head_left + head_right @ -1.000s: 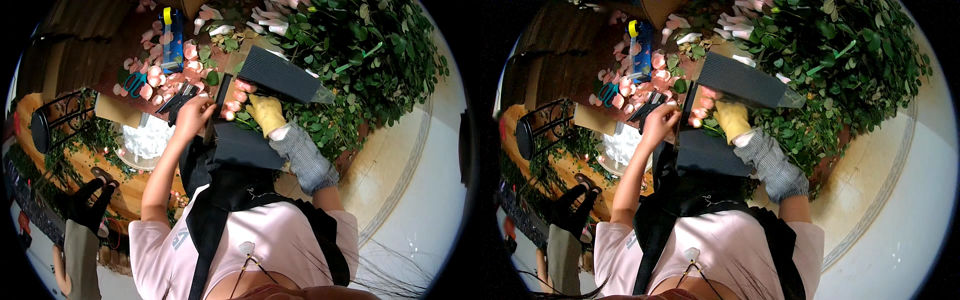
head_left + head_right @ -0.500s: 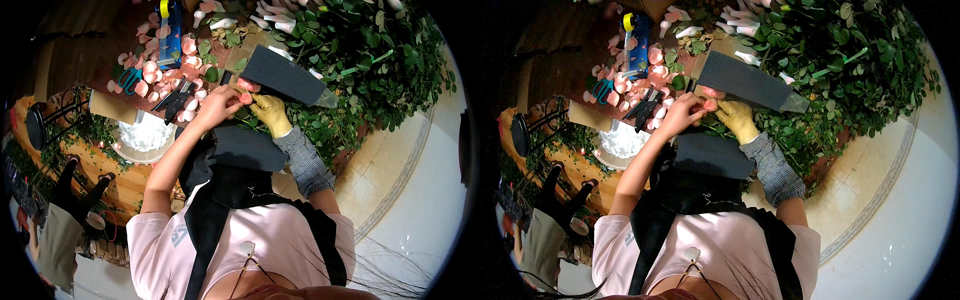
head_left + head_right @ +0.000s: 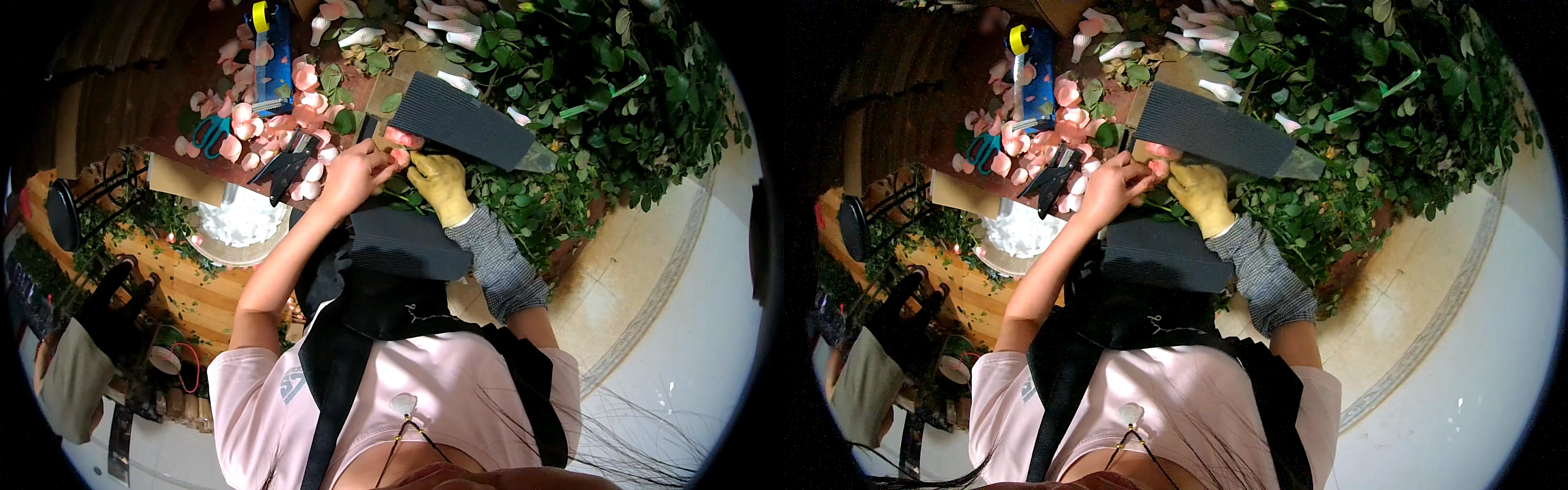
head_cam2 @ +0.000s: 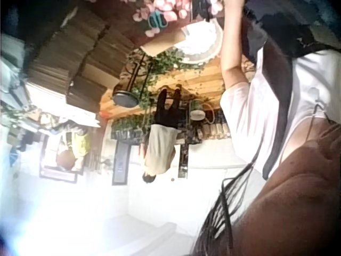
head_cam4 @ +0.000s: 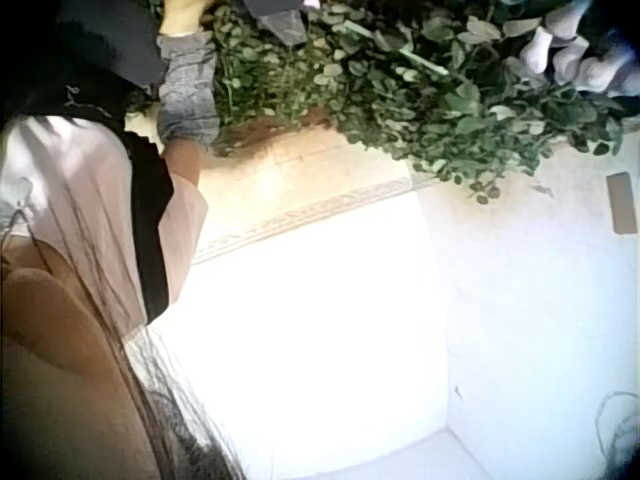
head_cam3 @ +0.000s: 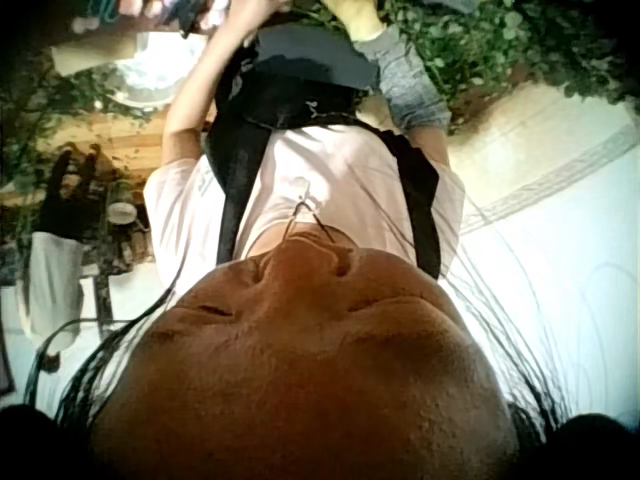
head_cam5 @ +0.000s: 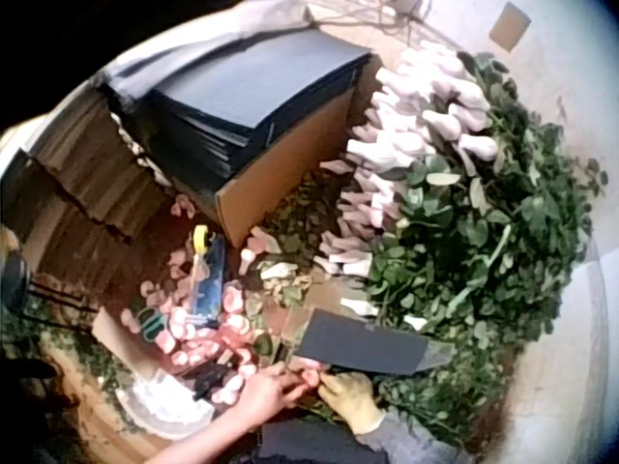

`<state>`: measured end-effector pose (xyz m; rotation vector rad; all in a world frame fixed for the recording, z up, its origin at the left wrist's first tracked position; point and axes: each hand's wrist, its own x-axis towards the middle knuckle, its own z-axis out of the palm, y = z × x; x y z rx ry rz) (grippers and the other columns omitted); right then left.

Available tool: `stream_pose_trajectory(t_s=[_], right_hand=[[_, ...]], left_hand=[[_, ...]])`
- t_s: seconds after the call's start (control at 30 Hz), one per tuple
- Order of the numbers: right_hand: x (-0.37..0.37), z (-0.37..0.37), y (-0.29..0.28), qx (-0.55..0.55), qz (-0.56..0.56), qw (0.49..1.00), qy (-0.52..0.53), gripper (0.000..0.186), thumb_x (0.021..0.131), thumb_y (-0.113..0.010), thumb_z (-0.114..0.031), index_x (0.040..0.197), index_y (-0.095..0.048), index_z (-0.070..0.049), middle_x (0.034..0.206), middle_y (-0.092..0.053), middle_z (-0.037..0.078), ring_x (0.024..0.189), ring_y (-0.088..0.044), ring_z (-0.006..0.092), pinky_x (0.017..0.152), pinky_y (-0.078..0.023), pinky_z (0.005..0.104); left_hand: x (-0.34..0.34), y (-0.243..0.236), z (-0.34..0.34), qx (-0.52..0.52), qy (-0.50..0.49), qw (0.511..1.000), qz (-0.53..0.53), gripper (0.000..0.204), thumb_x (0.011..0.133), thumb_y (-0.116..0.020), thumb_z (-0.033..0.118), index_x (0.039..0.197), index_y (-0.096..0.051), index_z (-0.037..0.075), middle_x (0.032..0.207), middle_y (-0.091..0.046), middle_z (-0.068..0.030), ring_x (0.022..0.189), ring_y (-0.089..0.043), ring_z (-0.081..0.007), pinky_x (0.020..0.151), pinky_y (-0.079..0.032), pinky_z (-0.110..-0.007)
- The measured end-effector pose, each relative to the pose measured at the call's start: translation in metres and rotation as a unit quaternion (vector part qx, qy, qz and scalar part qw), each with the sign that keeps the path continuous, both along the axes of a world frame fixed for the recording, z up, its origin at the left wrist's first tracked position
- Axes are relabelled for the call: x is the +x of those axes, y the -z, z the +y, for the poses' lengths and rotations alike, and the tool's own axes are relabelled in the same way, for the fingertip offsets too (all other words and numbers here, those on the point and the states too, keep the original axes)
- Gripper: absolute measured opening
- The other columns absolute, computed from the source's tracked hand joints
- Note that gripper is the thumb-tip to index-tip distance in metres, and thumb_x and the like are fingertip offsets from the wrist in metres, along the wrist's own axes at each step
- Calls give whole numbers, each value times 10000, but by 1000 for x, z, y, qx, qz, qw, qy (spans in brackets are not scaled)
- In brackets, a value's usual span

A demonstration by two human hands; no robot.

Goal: The person arranges artificial pink flowers into a black foam block. They pick up individual flower stems from a pile, insert them into the foam, and adjust their positions. The person also uses a stapler to secure the arrangement and places the finished block into a cardboard box.

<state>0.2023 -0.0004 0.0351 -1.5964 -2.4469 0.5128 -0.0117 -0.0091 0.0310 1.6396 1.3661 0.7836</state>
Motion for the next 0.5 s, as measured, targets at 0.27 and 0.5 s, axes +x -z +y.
stream_pose_trajectory(t_s=[0.27, 0.5], right_hand=[[-4, 0, 0, -1, -106, 993, -49, 106, 822, -671, -232, 841, -633, -134, 675, -665, 79, 656, -669, 297, 633, -517, 457], [-5, -2, -1, 0, -153, 986, -63, 138, 810, -692, -236, 879, -632, -132, 716, -694, 73, 695, -695, 278, 653, -523, 430]], left_hand=[[1, -2, 3, -124, 8, 992, -33, 163, 871, -748, 150, 971, -762, 21, 799, -598, -90, 679, -657, -204, 625, -516, -355], [12, -1, 10, -154, -15, 983, -102, 179, 911, -716, 130, 954, -742, -42, 778, -602, -28, 671, -619, -103, 627, -495, -261]])
